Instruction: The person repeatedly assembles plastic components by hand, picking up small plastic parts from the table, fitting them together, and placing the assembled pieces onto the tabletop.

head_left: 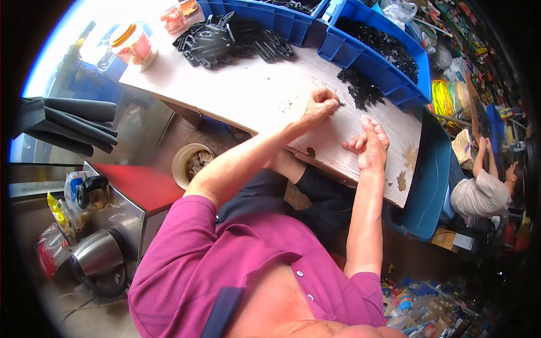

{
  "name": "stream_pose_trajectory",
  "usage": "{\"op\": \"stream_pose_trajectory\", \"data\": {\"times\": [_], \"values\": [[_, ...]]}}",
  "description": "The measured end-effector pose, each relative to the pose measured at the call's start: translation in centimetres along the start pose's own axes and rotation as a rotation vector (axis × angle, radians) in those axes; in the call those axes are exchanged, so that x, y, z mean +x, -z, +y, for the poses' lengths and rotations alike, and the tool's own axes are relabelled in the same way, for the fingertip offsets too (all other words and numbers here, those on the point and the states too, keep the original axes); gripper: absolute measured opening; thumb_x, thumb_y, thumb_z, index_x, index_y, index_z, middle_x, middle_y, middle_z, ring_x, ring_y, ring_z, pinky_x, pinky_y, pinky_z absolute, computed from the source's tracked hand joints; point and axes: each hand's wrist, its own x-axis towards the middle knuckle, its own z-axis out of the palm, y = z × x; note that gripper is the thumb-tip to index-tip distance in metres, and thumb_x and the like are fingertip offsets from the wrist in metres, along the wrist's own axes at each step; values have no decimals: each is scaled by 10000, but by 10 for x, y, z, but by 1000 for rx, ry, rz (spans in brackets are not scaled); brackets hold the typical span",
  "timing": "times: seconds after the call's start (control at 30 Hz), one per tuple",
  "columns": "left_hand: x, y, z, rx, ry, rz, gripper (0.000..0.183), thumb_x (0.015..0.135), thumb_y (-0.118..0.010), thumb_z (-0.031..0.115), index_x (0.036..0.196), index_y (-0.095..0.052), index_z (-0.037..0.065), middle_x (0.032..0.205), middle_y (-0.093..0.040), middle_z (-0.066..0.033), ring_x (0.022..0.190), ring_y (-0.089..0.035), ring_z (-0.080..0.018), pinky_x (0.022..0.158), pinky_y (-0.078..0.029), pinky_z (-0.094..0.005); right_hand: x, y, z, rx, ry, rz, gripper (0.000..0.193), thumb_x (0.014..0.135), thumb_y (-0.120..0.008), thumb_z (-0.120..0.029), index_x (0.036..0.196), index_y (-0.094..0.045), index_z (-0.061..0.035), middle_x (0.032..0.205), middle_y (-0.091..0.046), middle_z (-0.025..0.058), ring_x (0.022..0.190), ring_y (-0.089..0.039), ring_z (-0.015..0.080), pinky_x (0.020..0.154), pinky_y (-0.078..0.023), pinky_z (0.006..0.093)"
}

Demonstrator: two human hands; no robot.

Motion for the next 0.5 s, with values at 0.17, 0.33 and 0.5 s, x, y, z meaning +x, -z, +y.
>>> {"op": "stream_pose_trajectory", "data": {"times": [0.17, 0.33, 0.5], "values": [[-30, -22, 11, -200, 182, -111, 107, 889, -647, 144, 911, -619, 44, 782, -630, -24, 680, -584, -78, 605, -494, -219, 2, -4, 10, -109, 73, -144, 231, 849, -715, -187, 987, -630, -23, 489, -502, 14, 362, -439, 120, 400, -414, 273], [-34, -20, 13, -230, 221, -67, 103, 888, -648, 127, 903, -612, 32, 762, -623, -39, 656, -581, -86, 601, -494, -223, -5, -10, 15, -147, 70, -132, 234, 834, -735, -168, 968, -625, -11, 526, -522, 2, 375, -432, 88, 405, -417, 238], [-36, -18, 5, -460, 241, -22, 87, 883, -655, 106, 894, -614, 29, 752, -617, -36, 638, -558, -90, 598, -476, -221, -9, -19, 16, -188, 123, -148, 312, 832, -738, -155, 1038, -604, 37, 596, -578, 17, 418, -459, 68, 432, -421, 219]]}}
